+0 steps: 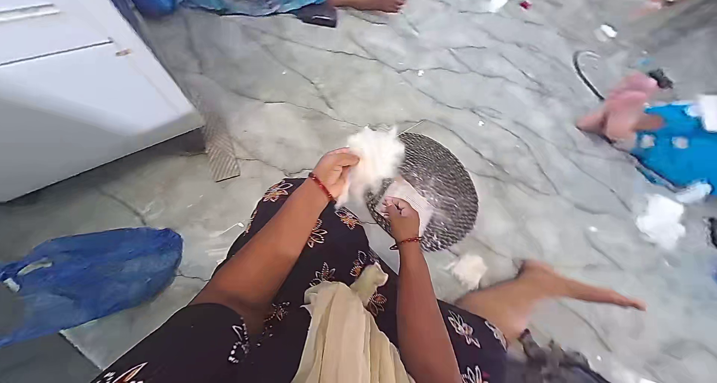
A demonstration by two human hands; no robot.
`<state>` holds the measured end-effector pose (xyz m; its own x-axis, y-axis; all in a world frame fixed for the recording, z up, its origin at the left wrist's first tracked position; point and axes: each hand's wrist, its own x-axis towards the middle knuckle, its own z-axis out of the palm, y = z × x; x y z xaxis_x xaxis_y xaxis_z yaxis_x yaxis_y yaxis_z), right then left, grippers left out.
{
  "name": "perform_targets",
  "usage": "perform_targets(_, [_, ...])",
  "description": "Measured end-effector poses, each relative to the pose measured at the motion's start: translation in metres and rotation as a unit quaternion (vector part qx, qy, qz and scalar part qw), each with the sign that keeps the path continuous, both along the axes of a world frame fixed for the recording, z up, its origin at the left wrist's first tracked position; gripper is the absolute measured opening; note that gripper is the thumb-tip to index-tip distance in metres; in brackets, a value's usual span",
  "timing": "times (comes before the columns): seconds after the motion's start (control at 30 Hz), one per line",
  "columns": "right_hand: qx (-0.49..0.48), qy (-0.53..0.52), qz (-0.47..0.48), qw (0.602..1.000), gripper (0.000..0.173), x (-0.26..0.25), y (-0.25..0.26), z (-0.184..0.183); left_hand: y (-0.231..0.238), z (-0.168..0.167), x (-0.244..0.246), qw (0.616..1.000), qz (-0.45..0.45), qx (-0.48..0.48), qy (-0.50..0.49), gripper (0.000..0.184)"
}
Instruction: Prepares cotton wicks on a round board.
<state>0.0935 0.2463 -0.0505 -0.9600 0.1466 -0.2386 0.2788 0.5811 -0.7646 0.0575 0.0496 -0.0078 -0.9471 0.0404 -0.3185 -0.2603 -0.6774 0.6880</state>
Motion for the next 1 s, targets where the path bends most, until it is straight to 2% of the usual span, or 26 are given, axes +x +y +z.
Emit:
perform_targets(0.07, [-0.169, 0.024, -0.106, 0.980, 0.027, 0.031, 0.025, 0.010, 0.013, -0.001, 0.020, 0.999, -0.048, -0.019, 0.004, 0.022])
perform_targets(0.13, [-0.306, 0.039, -0.168, 0.936, 0.029, 0.061, 0.041, 0.021, 0.030, -0.001, 0.038, 0.994, -0.101, -0.032, -0.001, 0.025])
perform_targets(0.2, [-0.385, 0.045, -0.174, 0.905, 0.033, 0.089, 0.052, 0.028, 0.047, 0.000, 0.058, 0.988, -0.148, -0.049, -0.011, 0.025])
perform_targets(0.27, [-0.403, 0.050, -0.163, 0.899, 0.031, 0.108, 0.057, 0.031, 0.062, -0.004, 0.073, 0.977, -0.196, -0.076, -0.013, 0.026])
perform_targets(0.4, [-0.375, 0.058, -0.124, 0.917, 0.039, 0.124, 0.064, 0.024, 0.084, -0.017, 0.094, 0.956, -0.252, -0.149, -0.027, 0.020])
perform_targets(0.53, [-0.343, 0.054, -0.192, 0.918, 0.043, 0.131, 0.063, 0.024, 0.090, -0.026, 0.101, 0.948, -0.232, -0.212, -0.059, 0.012])
perform_targets(0.57, [-0.303, 0.065, -0.209, 0.927, 0.044, 0.131, 0.064, 0.024, 0.090, -0.028, 0.101, 0.948, -0.219, -0.222, -0.063, 0.010])
perform_targets(0.67, [-0.091, 0.175, -0.208, 0.958, 0.035, 0.133, 0.067, 0.019, 0.088, -0.034, 0.093, 0.958, -0.172, -0.213, -0.089, 0.017])
perform_targets(0.73, [0.026, 0.275, -0.159, 0.948, 0.026, 0.135, 0.063, 0.013, 0.087, -0.039, 0.088, 0.965, -0.144, -0.189, -0.111, 0.019])
perform_targets(0.8, [0.053, 0.308, -0.095, 0.945, 0.022, 0.135, 0.053, 0.011, 0.086, -0.047, 0.081, 0.970, -0.130, -0.166, -0.120, 0.021])
perform_targets(0.9, [-0.005, 0.176, -0.034, 0.984, 0.031, 0.131, 0.027, 0.019, 0.088, -0.056, 0.079, 0.973, -0.120, -0.156, -0.121, 0.019])
perform_targets(1.0, [0.021, 0.022, -0.001, 1.000, 0.044, 0.120, 0.007, 0.024, 0.089, -0.062, 0.078, 0.978, -0.114, -0.136, -0.109, 0.019])
